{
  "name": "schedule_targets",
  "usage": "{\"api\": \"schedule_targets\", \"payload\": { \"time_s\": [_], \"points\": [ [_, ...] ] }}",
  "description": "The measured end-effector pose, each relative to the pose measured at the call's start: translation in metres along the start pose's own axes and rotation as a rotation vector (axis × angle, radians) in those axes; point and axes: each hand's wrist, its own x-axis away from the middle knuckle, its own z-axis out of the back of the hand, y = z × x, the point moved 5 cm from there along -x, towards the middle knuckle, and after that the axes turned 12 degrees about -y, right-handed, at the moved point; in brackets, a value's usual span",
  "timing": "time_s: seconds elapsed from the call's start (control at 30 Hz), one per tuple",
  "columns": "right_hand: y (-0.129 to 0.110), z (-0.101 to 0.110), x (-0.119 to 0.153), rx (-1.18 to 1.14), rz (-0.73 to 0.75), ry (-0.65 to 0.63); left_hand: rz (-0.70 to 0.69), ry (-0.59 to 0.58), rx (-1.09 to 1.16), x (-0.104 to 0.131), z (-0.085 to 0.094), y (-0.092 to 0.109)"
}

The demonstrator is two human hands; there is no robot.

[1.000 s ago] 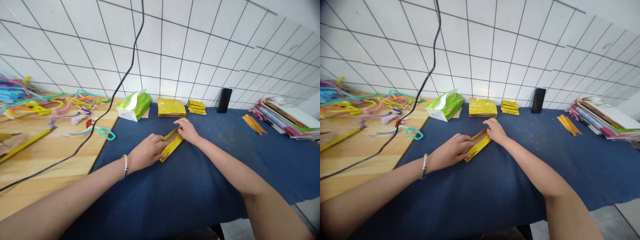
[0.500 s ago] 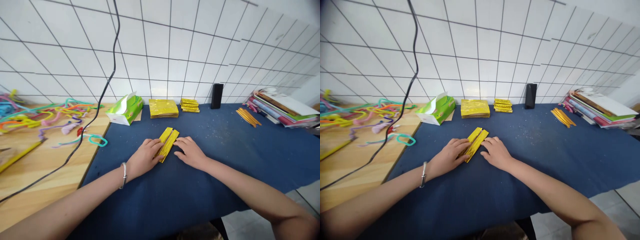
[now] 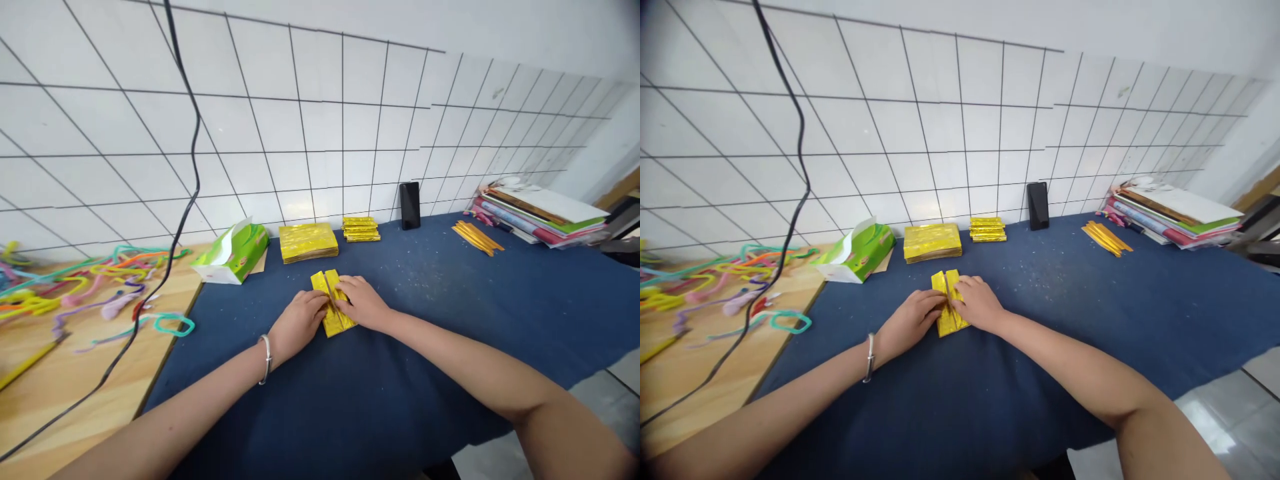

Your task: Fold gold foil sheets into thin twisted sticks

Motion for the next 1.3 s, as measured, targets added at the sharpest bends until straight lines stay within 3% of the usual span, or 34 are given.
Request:
{"api": "schedule_targets", "payload": {
  "time_s": [0.1,0.27,0.4,1.3],
  "points": [
    [0.001,-0.007,0.002,0.017,0.009,-0.016,0.07,0.015,-0.107,0.002,-0.006,-0.007],
    [0.004,-0.018,0.0,0.031,0.017,-0.112,0.116,-0.114,-0.179,0.006,-0.017,-0.015],
    [0.002,-0.019,-0.001,0.044,0.036,-0.166,0.125,-0.153,-0.193,0.005,-0.019,-0.017],
    [-0.003,-0.02,-0.001,0.051,0.0,-0.21,0.141,-0.177,-0.259,-0.002,-0.017,-0.012]
  ]
}}
